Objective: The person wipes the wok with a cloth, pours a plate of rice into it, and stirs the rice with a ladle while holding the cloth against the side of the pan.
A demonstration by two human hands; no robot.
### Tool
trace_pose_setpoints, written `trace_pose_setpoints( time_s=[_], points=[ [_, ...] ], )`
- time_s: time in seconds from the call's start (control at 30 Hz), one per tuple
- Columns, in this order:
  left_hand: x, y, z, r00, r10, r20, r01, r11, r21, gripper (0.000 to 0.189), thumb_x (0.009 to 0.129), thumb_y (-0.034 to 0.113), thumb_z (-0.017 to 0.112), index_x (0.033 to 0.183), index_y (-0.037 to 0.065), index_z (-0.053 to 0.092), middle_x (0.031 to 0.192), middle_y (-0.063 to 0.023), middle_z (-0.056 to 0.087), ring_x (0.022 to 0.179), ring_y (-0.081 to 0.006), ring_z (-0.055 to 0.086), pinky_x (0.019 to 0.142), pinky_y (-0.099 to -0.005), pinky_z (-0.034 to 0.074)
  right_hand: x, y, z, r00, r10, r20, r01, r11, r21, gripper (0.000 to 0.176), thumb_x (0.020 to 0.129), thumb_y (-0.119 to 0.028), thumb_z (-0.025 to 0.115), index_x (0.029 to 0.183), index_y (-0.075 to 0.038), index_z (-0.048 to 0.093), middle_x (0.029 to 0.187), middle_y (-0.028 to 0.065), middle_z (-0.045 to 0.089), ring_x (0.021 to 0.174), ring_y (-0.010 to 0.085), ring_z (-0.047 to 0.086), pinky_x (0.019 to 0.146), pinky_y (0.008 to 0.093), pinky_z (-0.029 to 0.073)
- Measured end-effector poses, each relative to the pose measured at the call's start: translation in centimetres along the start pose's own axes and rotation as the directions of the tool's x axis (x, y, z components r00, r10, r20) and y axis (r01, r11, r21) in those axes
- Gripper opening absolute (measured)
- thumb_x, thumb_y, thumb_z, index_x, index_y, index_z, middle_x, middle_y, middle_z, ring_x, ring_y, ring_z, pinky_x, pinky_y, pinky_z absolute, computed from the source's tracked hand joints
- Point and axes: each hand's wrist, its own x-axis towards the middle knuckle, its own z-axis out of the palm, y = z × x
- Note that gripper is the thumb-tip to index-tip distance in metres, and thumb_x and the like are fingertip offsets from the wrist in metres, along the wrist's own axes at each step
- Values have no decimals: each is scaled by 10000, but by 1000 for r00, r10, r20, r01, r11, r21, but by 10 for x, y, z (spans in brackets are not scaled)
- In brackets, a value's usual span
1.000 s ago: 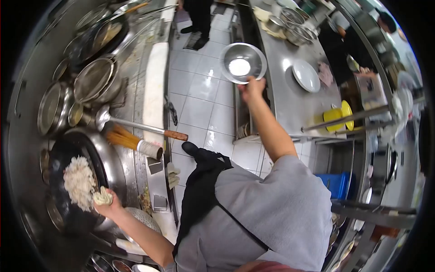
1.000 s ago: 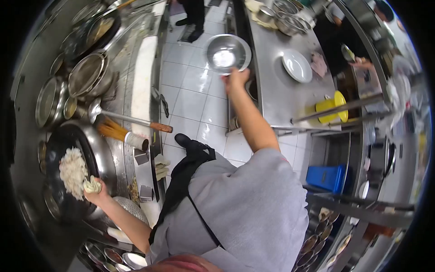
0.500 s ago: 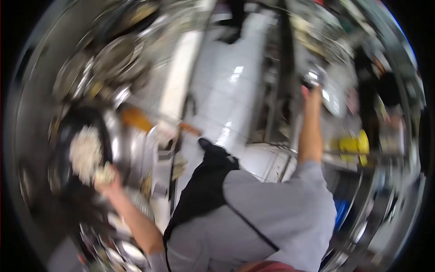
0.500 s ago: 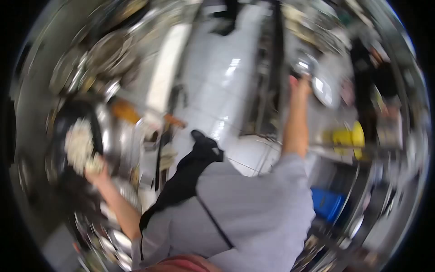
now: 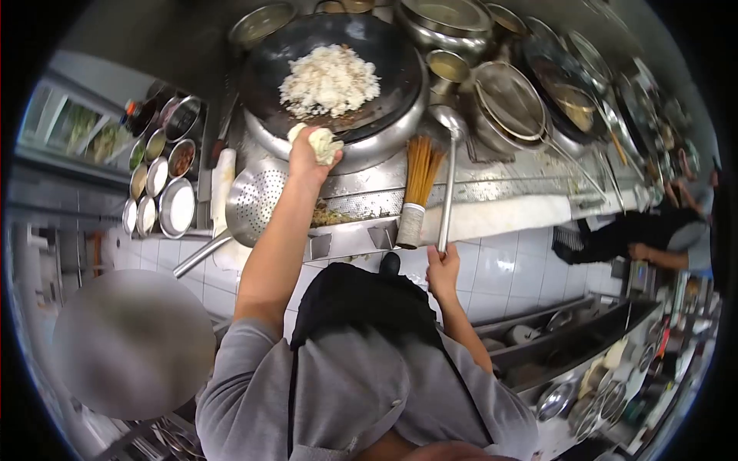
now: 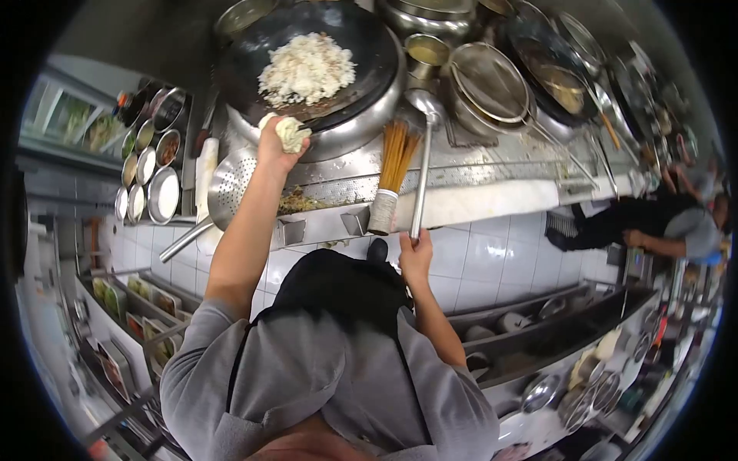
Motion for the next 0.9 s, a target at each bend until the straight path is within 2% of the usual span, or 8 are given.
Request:
trace_pose_setpoints(
  time_s=[0.03,0.13,0.33,0.43,0.53,0.67,0.73,0.9],
  points=[
    [-2,1,1,1000,-2,15,2,1000,7,180,879,309,546,923,139,584,841,-59,634,764,-278,637,581,-408,537,-4,-10,-8,995,73,67,-75,997,26,246,861,-77,625,1069,-36,498,644,0,485,492,99,509,422,261,406],
    [-22,6,3,999,-26,37,24,998,59,217,875,319,611,999,146,575,881,-51,639,784,-246,643,594,-386,548,-20,7,-31,986,-99,136,93,994,48,260,885,-81,580,1134,-45,517,575,-11,441,389,87,434,351,246,368],
    [-30,15,5,994,-101,48,101,995,9,177,879,292,625,968,144,584,883,-57,639,801,-244,636,707,-430,566,-36,-150,-33,909,-246,337,342,902,-263,564,873,-64,577,1409,-56,401,639,28,543,442,103,498,406,283,435],
    [22,16,8,989,-120,92,124,991,-45,147,898,231,583,976,107,566,851,-80,642,747,-255,635,634,-443,570,-42,-211,-20,874,-128,470,329,866,-377,639,877,-37,579,1469,-107,348,636,-15,465,426,73,445,378,257,380],
    [3,7,13,995,-55,-84,52,998,-36,132,921,205,499,970,98,560,810,-81,634,687,-252,619,507,-398,541,-52,-269,-8,816,13,577,282,864,-418,691,835,12,591,1471,-134,366,671,-7,521,427,62,422,399,240,373],
    [-79,38,36,996,-86,13,86,992,-90,106,912,188,510,954,101,554,803,-78,631,632,-212,597,482,-356,518,-67,-329,-27,753,113,648,401,702,-588,671,825,-4,554,1459,-150,392,736,37,609,453,77,499,429,234,408],
    [-69,33,31,998,-60,7,60,993,-102,114,909,178,514,946,74,545,799,-89,629,617,-206,599,469,-366,517,-47,-325,-1,729,39,684,579,500,-645,662,824,-45,558,1456,-142,388,693,86,594,447,113,507,440,275,440],
    [-88,-33,-20,998,28,54,-22,994,-108,139,871,139,514,997,82,521,818,-100,614,663,-226,621,474,-376,513,12,-287,61,697,-357,622,716,387,-581,672,816,-81,581,1455,-155,388,603,72,489,449,142,492,467,334,471]
  ],
)
